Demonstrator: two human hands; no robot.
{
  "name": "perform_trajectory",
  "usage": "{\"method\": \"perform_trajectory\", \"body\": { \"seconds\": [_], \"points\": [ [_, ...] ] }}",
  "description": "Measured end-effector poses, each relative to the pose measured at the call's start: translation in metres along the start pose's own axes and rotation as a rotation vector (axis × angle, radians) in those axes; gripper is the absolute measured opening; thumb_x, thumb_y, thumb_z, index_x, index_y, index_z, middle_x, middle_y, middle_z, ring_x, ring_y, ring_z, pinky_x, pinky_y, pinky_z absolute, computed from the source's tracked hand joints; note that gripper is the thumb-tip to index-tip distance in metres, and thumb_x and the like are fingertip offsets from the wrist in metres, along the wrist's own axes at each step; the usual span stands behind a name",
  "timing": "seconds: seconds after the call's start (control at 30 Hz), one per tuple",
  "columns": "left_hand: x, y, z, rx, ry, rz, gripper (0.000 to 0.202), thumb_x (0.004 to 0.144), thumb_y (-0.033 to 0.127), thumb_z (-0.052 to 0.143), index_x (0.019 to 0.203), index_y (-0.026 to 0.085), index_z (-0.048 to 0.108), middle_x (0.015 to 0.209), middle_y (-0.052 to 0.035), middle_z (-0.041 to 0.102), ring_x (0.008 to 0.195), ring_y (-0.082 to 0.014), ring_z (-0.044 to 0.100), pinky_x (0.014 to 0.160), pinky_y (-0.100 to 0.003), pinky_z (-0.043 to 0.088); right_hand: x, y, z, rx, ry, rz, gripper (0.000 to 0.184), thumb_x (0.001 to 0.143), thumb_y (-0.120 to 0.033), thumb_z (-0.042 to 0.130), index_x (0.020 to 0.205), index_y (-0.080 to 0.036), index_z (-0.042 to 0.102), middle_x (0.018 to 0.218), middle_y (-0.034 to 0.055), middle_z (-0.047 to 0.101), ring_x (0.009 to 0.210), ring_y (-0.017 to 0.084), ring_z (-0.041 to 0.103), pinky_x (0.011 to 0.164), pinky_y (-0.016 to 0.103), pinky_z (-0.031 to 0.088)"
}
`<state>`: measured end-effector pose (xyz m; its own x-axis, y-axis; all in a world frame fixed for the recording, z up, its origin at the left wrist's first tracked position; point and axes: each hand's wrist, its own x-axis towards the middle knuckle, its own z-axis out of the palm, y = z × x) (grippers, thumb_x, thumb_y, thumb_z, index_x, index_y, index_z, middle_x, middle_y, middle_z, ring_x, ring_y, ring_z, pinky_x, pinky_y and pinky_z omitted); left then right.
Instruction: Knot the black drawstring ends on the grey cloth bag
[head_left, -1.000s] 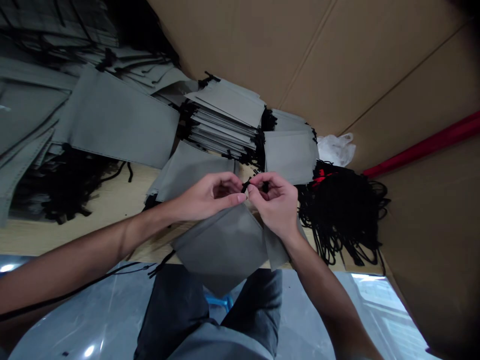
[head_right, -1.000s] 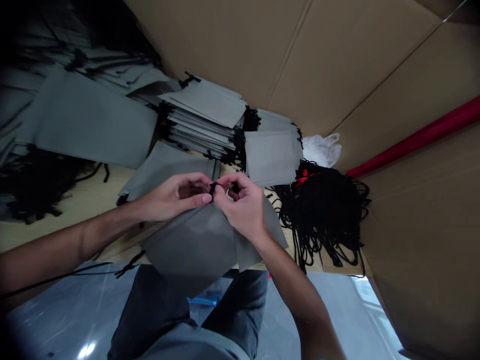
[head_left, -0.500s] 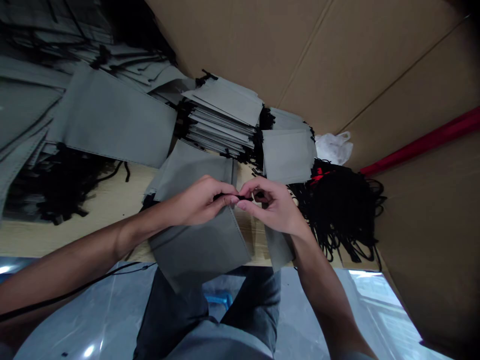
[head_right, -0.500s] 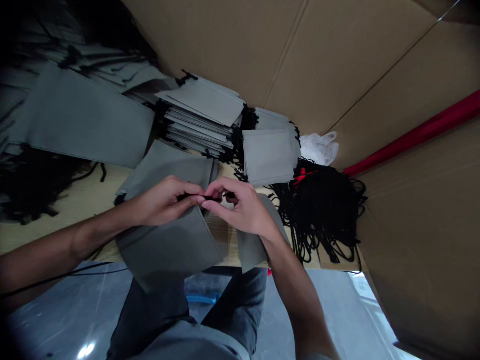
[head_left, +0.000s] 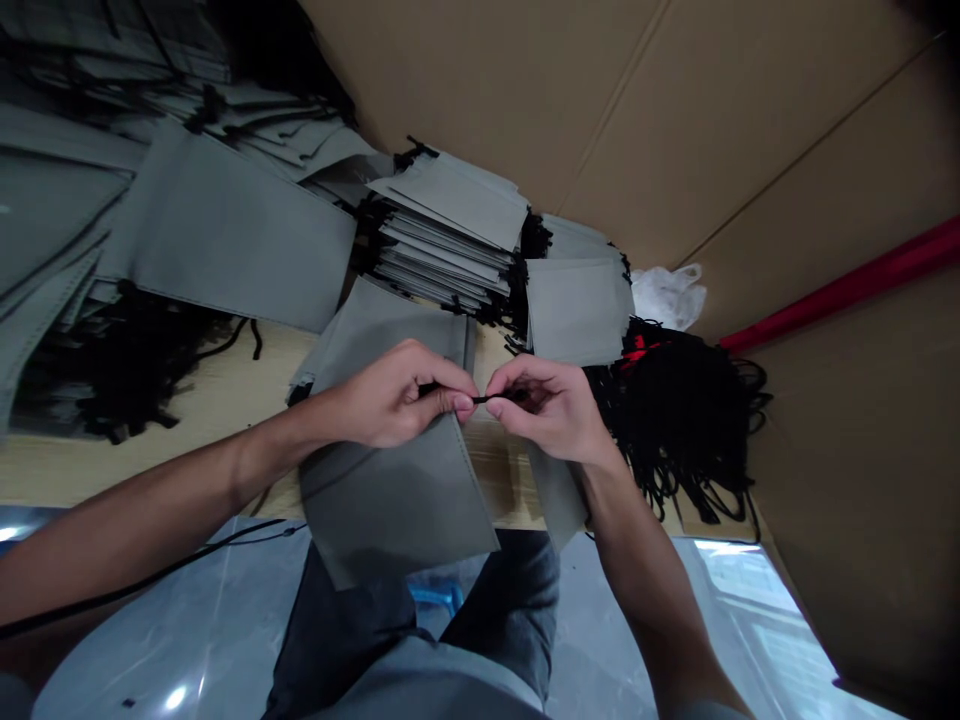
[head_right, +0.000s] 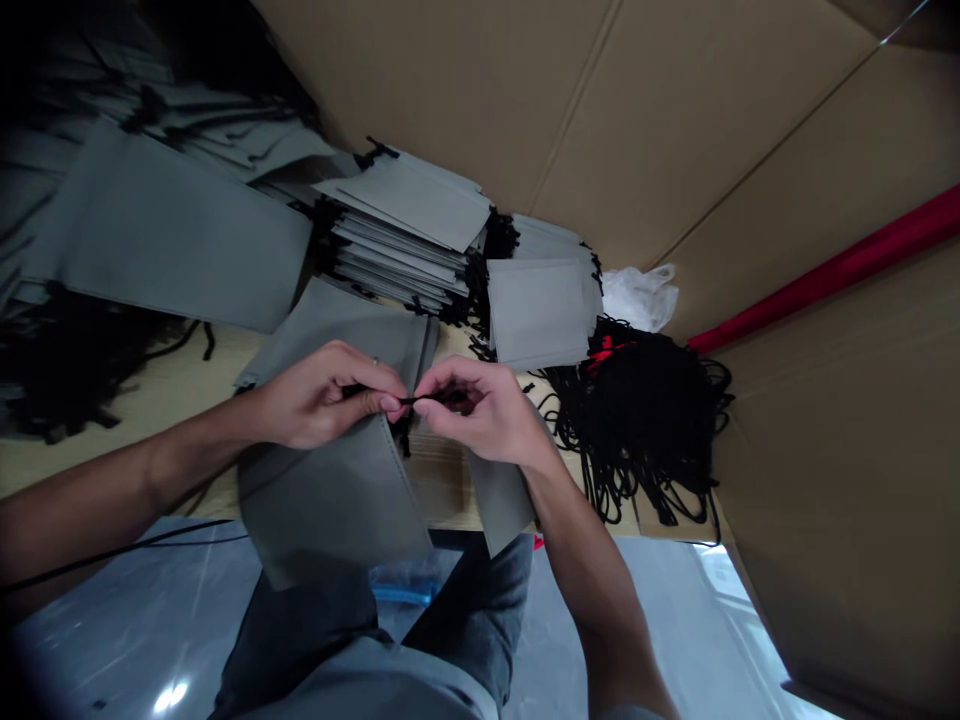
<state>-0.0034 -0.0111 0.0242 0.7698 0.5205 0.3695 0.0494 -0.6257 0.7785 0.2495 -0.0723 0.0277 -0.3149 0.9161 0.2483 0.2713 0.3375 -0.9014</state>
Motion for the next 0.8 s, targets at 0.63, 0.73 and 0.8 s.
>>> {"method": "perform_trajectory", "body": {
  "seconds": [0.63, 0.73, 0.8],
  "points": [
    [0.001, -0.004, 0.006, 0.002, 0.029, -0.104, 0.038, 0.114, 0.043, 0.057, 0.099, 0.017, 0.081, 0.075, 0.0009, 0.072, 0.061, -0.0107, 0.057, 0.055, -0.021, 0.038, 0.000, 0.007, -0.009, -0.278, 0.055, -0.223, 0.012, 0.109, -0.029, 0.082, 0.120, -0.028, 0.087, 0.109, 0.0036, 0.087, 0.088, 0.018, 0.077, 0.069, 0.031, 0.057],
    [0.002, -0.005, 0.004, 0.046, 0.045, -0.075, 0.033, 0.112, 0.035, 0.058, 0.093, 0.018, 0.079, 0.072, 0.0010, 0.071, 0.058, -0.0100, 0.055, 0.056, -0.021, 0.038, 0.000, 0.007, -0.008, -0.323, 0.032, -0.249, 0.007, 0.110, -0.026, 0.081, 0.115, -0.026, 0.086, 0.104, 0.0027, 0.087, 0.086, 0.018, 0.077, 0.075, 0.032, 0.059],
    [0.002, -0.006, 0.004, 0.074, 0.065, -0.055, 0.030, 0.110, 0.029, 0.058, 0.089, 0.018, 0.077, 0.073, 0.0003, 0.072, 0.061, -0.0107, 0.058, 0.059, -0.022, 0.040, 0.000, 0.008, -0.008, -0.341, 0.027, -0.260, 0.006, 0.110, -0.025, 0.080, 0.111, -0.024, 0.086, 0.101, 0.0024, 0.086, 0.083, 0.017, 0.076, 0.076, 0.031, 0.059]
  ]
}}
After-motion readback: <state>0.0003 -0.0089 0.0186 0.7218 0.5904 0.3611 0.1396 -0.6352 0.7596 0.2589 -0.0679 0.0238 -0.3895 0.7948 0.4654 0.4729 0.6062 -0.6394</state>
